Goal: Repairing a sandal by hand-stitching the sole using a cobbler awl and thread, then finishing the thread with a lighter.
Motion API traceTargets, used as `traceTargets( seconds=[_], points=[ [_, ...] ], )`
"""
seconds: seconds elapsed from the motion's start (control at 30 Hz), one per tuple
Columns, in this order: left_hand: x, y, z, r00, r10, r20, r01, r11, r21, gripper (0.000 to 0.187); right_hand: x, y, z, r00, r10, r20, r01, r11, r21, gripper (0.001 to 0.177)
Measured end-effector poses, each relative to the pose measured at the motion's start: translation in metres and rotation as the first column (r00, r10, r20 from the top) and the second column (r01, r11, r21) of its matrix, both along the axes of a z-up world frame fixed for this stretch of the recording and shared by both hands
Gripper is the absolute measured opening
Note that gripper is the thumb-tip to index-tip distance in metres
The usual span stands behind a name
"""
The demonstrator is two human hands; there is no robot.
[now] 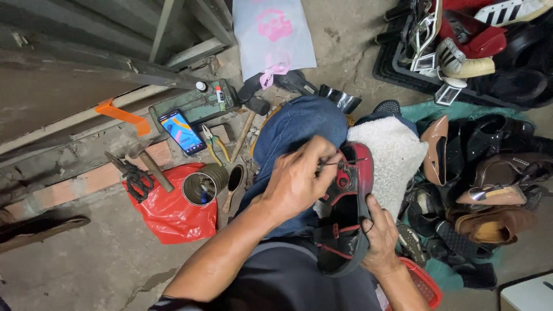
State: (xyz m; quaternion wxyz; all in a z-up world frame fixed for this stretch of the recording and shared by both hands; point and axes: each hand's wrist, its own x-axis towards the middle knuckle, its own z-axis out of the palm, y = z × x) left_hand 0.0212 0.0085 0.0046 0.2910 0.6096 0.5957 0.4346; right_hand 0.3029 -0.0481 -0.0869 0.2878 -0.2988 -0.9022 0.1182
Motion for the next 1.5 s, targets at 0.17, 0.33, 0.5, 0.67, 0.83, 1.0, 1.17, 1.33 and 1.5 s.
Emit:
traceTargets(
  seconds=[0.17,0.33,0.5,0.67,0.83,1.0,1.17,1.33,1.5],
  points=[
    [-0.007,-0.002,0.011,0.991,-0.087,0.103,0.107,0.97,-0.217,0.015,0.029,-0.013,-0.046,0.973,-0.128,-0.193,0.09,0.977,-0.193,0.055],
    [-0.003,0.003,0.004,0.981,-0.191,-0.044,0.184,0.974,-0.13,0.023,0.054,-0.034,-0.081,0.746,-0.646,-0.163,0.195,0.446,-0.873,0.063],
    [-0.006,0.013,0.011,0.962,-0.225,-0.153,0.2,0.966,-0.166,0.028,0.041,-0.026,-0.066,0.866,-0.149,-0.477,-0.042,0.929,-0.368,0.052],
    [-0.005,0.026,0.02,0.925,-0.297,-0.236,0.234,0.936,-0.262,0.034,0.029,-0.016,-0.043,0.931,-0.131,-0.34,0.018,0.948,-0.317,0.051],
    [-0.001,0.036,0.017,0.86,-0.305,-0.408,0.239,0.949,-0.207,0.018,0.027,-0.017,-0.039,0.952,-0.136,-0.273,0.056,0.958,-0.28,0.051],
    [0.01,0.043,0.001,0.814,-0.301,-0.497,0.24,0.953,-0.184,0.024,0.022,-0.014,-0.035,0.969,-0.135,-0.205,0.097,0.978,-0.184,0.055],
    [0.008,0.042,0.008,0.752,-0.47,-0.462,0.216,0.838,-0.501,0.022,0.016,-0.011,-0.026,0.973,-0.098,-0.208,0.07,0.988,-0.139,0.054],
    [0.005,0.038,0.003,0.739,-0.488,-0.464,0.208,0.821,-0.532,0.023,0.018,-0.012,-0.028,0.979,-0.096,-0.178,0.071,0.987,-0.142,0.052],
    [0.005,0.035,-0.004,0.792,-0.456,-0.407,0.28,0.862,-0.422,0.027,0.027,-0.016,-0.043,0.972,-0.085,-0.219,0.056,0.989,-0.135,0.047]
  ],
)
